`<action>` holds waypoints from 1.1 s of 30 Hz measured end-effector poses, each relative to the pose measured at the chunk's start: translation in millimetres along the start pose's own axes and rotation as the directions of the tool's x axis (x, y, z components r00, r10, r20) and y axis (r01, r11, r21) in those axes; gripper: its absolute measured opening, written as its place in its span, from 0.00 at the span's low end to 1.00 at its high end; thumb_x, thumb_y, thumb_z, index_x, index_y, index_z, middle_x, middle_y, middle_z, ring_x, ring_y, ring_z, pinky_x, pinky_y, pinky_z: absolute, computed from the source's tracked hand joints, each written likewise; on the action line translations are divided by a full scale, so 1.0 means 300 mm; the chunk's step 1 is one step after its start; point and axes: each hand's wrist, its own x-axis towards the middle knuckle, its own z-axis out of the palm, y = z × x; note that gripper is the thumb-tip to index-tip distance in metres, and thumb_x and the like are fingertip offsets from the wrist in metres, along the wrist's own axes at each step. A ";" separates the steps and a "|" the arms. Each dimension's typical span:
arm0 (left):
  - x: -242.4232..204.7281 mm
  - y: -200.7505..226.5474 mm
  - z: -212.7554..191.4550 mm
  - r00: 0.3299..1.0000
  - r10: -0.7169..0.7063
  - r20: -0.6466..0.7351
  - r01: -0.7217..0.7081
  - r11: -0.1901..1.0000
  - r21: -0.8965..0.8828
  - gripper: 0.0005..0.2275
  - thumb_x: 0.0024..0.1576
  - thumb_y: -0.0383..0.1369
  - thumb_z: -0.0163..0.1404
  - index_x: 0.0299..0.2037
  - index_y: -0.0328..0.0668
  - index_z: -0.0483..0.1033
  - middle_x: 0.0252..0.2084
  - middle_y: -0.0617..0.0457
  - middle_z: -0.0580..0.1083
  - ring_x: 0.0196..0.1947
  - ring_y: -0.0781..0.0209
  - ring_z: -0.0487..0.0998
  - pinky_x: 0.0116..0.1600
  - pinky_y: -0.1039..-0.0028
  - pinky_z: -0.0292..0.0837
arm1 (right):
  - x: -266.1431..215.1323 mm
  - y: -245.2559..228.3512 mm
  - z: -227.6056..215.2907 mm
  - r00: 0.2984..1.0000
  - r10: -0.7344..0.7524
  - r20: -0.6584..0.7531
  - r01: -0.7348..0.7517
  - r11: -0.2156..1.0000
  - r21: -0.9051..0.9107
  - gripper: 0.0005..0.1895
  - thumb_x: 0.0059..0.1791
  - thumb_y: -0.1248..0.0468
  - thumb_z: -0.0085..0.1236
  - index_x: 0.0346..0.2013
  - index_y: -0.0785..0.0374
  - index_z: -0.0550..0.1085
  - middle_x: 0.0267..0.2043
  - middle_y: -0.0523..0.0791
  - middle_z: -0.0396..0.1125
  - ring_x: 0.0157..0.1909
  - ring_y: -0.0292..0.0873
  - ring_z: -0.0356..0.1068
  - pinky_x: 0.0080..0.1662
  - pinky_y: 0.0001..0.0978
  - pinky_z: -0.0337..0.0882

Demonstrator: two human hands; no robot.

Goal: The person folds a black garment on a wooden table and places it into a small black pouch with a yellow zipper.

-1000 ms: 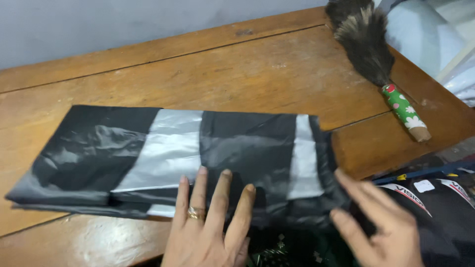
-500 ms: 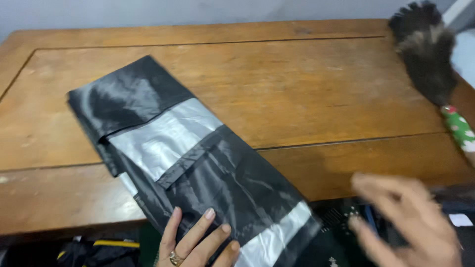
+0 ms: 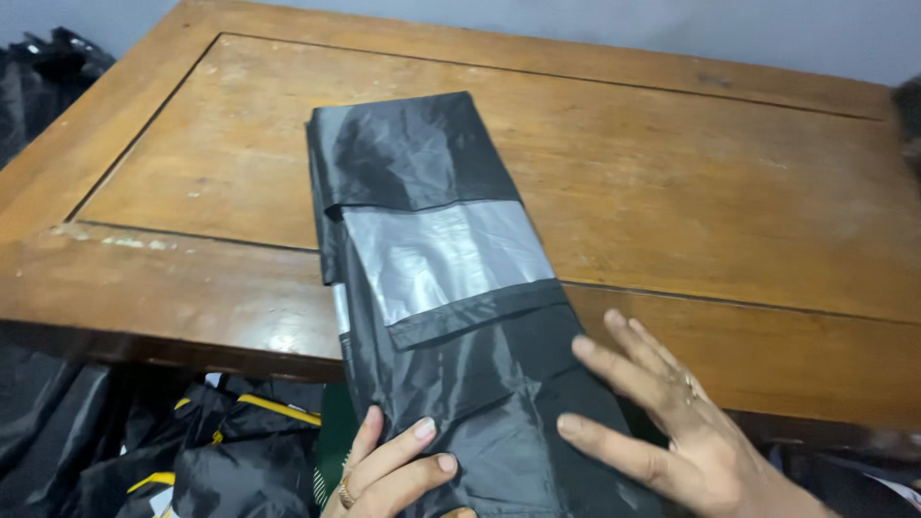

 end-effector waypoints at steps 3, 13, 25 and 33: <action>0.022 -0.008 -0.040 0.987 0.155 0.037 -0.154 0.988 -0.010 0.01 0.57 0.38 0.58 0.36 0.63 0.81 0.45 0.65 0.81 0.56 0.58 0.82 0.70 0.51 0.65 | -0.002 -0.017 0.059 0.994 -0.022 -0.107 0.028 0.998 0.049 0.25 0.60 0.54 0.28 0.60 0.58 0.74 0.70 0.53 0.62 0.77 0.63 0.53 0.74 0.63 0.55; 0.083 -0.015 -0.083 0.957 0.287 0.038 -0.285 0.958 -0.041 0.04 0.58 0.34 0.57 0.32 0.56 0.83 0.41 0.62 0.84 0.52 0.55 0.85 0.64 0.55 0.74 | -0.021 0.014 0.089 0.999 0.011 -0.039 -0.013 0.999 -0.045 0.26 0.60 0.50 0.28 0.58 0.52 0.76 0.63 0.38 0.72 0.61 0.41 0.64 0.64 0.41 0.63; 0.119 -0.045 -0.094 0.996 -0.064 -0.055 0.067 0.995 0.070 0.21 0.45 0.49 0.60 0.46 0.50 0.80 0.36 0.58 0.83 0.34 0.58 0.87 0.41 0.72 0.77 | -0.022 0.023 0.142 0.901 0.352 -0.255 -0.232 0.885 0.403 0.23 0.51 0.58 0.50 0.58 0.67 0.72 0.62 0.49 0.71 0.65 0.49 0.73 0.66 0.40 0.69; 0.264 0.032 -0.121 0.983 -0.179 0.048 0.178 0.984 0.025 0.09 0.57 0.43 0.55 0.38 0.49 0.77 0.24 0.53 0.73 0.23 0.56 0.78 0.32 0.72 0.70 | 0.009 -0.039 0.119 0.690 0.706 -0.160 -0.612 0.687 0.392 0.21 0.46 0.44 0.52 0.29 0.57 0.82 0.25 0.39 0.72 0.30 0.35 0.71 0.35 0.33 0.68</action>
